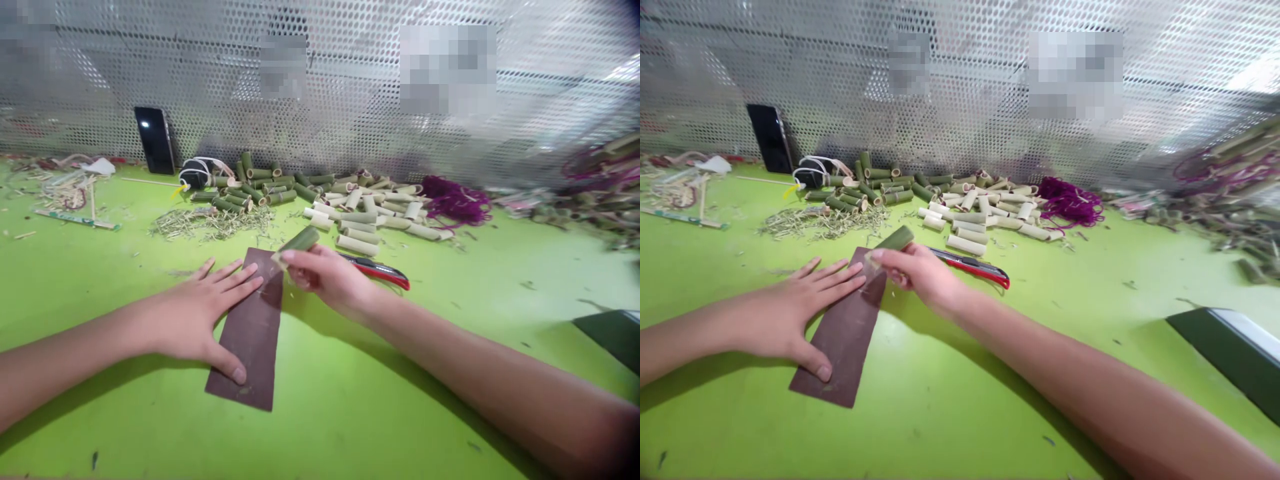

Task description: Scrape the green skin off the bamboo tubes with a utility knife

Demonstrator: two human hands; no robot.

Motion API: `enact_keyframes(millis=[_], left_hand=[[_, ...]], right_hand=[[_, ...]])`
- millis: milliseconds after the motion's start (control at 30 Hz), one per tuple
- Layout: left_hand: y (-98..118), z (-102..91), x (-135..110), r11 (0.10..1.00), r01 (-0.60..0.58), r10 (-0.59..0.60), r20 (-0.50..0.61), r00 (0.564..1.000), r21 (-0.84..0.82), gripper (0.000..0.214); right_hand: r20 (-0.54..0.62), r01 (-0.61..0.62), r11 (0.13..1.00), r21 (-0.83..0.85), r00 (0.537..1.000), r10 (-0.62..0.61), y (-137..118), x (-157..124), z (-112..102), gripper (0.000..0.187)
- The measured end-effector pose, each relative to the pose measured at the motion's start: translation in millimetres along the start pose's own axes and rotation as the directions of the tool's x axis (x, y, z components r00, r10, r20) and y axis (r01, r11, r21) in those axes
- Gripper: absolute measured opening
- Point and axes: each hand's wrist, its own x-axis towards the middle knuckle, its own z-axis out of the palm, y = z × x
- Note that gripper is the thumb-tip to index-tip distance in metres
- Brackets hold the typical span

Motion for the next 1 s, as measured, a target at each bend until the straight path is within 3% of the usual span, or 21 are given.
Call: enact_keyframes(millis=[100,200,333,467,567,633,700,867,1000], left_hand=[[-0.1,1.0,1.9,1.000,-0.016,0.016,-0.029,0.999,0.003,0.128],[1.3,1.5,5.3,1.000,0.002,-0.002,-0.101,0.995,0.000,0.104],[2.6,0.2,9.4,0.999,0.002,-0.015,-0.320,0.947,-0.039,0.077],[0.8,0.7,10.6,0.994,-0.082,0.032,-0.547,0.836,-0.066,0.065],[0.2,4.6,12.2,0.977,-0.212,0.150,-0.680,0.717,-0.008,0.057],[1.2,7.9,13.8,0.955,-0.287,0.244,-0.732,0.636,0.069,0.048],[2.7,10.6,15.0,0.934,-0.328,0.317,-0.747,0.584,0.139,0.040],[1.3,10.7,14.2,0.929,-0.328,0.337,-0.761,0.554,0.172,0.039],[-3.5,8.0,12.5,0.938,-0.311,0.313,-0.763,0.566,0.154,0.045]], right_hand=[[-0.085,-0.041,0.963,0.267,0.994,0.066,0.1,6.1,-10.2,0.034],[-0.045,-0.103,0.933,0.346,0.991,0.126,0.5,2.6,-6.7,0.029],[0.006,-0.130,0.911,0.392,0.990,0.139,1.1,-0.2,-2.5,0.028],[0.074,-0.139,0.921,0.364,0.990,0.120,3.6,0.8,-0.3,0.030],[0.144,-0.125,0.948,0.294,0.986,0.085,7.8,1.6,6.5,0.035],[0.188,-0.090,0.955,0.283,0.981,0.037,10.7,1.9,11.9,0.039],[0.216,-0.058,0.960,0.276,0.976,-0.003,12.8,1.9,15.7,0.043],[0.122,-0.105,0.918,0.382,0.991,0.063,14.7,2.1,15.4,0.042],[0.170,-0.145,0.921,0.361,0.982,0.088,16.1,3.4,13.2,0.044]])
